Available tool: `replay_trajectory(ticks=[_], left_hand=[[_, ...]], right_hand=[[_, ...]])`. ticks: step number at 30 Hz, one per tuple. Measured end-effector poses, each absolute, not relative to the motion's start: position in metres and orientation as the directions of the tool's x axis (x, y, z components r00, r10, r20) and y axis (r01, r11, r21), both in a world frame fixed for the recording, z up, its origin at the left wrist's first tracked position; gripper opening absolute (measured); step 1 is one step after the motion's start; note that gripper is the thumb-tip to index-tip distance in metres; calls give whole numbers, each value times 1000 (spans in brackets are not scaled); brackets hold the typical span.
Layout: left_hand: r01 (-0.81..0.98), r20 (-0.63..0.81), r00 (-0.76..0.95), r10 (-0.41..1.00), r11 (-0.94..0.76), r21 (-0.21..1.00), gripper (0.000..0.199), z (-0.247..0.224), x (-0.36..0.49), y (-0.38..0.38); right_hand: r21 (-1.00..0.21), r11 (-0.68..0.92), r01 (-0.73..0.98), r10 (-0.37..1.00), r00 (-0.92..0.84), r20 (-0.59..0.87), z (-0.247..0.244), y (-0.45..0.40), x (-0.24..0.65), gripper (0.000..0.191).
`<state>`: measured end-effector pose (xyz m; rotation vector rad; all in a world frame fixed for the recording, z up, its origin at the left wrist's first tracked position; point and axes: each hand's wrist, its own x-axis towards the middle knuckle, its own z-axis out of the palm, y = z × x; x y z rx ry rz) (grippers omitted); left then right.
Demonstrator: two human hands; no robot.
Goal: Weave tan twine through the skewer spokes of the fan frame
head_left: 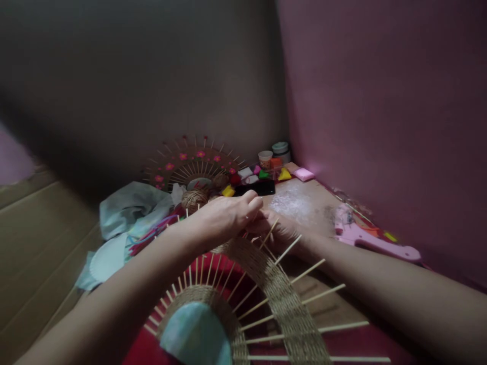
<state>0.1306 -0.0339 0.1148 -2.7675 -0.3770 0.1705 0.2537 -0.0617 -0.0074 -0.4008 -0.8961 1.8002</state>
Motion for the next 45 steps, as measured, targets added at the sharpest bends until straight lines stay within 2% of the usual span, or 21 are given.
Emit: replay_trajectory(ticks=[3,11,17,21,26,29,32,37,42,45], left_hand=[[211,-79,959,272,-873,-441,9,114,133,-33],[135,-22,983,182,-803,-581,14,112,133,-30],[151,64,988,141,-791,-593,14,111,126,-15],[227,120,974,193,-846,-482,15,110,118,-10],[432,149,899,412,-891,-143,12,109,116,-6],[507,124,856,502,-862,-4,11,111,118,-6],[553,105,826,554,-832,43,13,113,120,-8],[559,49,824,565,-823,96,15,114,119,-8],[524,-62,851,521,-842,130,13,114,113,-3],[464,-83,885,457,-857,225,14,114,108,2]], right_hand=[[-723,-193,-664,905,-406,131,-7,-62,253,11],[-701,-194,-687,910,-393,133,-7,-61,253,13],[-690,-240,-683,916,-395,72,1,-64,255,13],[-679,-239,-694,903,-417,109,1,-65,256,14],[-717,-222,-661,902,-418,107,1,-67,258,7],[-741,-194,-643,906,-407,116,-2,-65,258,11],[-728,-182,-661,921,-374,110,-6,-62,257,14],[-693,-207,-691,932,-354,74,-8,-61,256,30],[-697,-188,-692,933,-346,92,-8,-62,256,21],[-710,-181,-680,921,-370,119,-9,-61,257,19]])
